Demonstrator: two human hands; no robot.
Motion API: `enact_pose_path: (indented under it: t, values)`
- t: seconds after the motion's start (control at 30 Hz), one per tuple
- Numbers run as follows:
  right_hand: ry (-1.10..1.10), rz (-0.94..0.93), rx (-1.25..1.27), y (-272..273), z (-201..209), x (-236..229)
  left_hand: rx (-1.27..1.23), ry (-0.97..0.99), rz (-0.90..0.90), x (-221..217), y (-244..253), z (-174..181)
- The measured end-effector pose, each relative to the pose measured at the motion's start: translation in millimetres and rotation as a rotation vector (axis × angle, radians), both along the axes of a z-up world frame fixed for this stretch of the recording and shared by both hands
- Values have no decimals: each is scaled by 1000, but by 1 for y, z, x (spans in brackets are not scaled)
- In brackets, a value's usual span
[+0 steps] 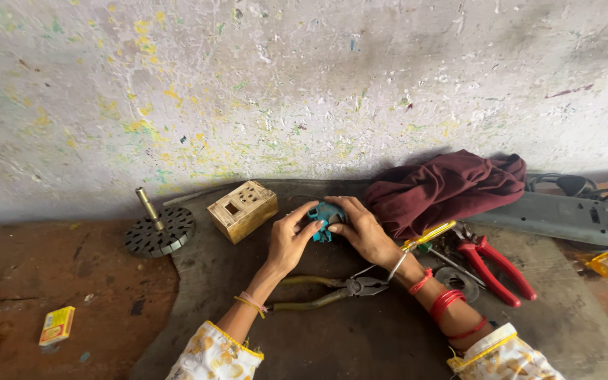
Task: The person uses a yellow-handled screwdriver to adjust internal components of a small blue electrical device held in the left hand. The device is rotated and repositioned repeatedly while the screwdriver is used to tighten or loosen screws inside.
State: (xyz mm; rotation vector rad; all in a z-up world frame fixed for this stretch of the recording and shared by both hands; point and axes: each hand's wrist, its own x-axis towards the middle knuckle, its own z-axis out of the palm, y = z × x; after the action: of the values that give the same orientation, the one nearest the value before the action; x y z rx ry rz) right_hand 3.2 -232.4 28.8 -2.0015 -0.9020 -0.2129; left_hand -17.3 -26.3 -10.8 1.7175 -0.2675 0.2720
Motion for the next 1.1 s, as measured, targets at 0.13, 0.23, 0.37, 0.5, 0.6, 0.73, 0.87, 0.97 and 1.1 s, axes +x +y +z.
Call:
enact_pose_path:
  t: [0.13,0.23,0.37,0.5,0.6,0.73,0.87,0.97,1.1]
  values:
    - [2,-14,18,3,-2,-1,-25,-55,-36,0,1,-4]
    - [-15,-23,23,2,-4,-1,-15,-58,-23,-1,-1,-6]
    - [-9,-28,1,4,-2,-3,-22,-17,0,1,2,-8]
    - [-49,-116,-46,12,-3,-6,-146,-61,-47,10,3,-16]
    - [-100,-187,-56,19,-6,-8,-97,-88,14,14,2,-22]
    - [-163,-219,-38,27,-10,-8,11,-85,117,18,1,-23]
    - [-138,-269,-56,30,-10,-4,73,-113,151,20,2,-14]
    - [-59,-303,-54,25,-13,2,106,-86,154,16,0,-11]
    - [-258,-227,133,23,-11,3,97,-118,119,12,0,-4]
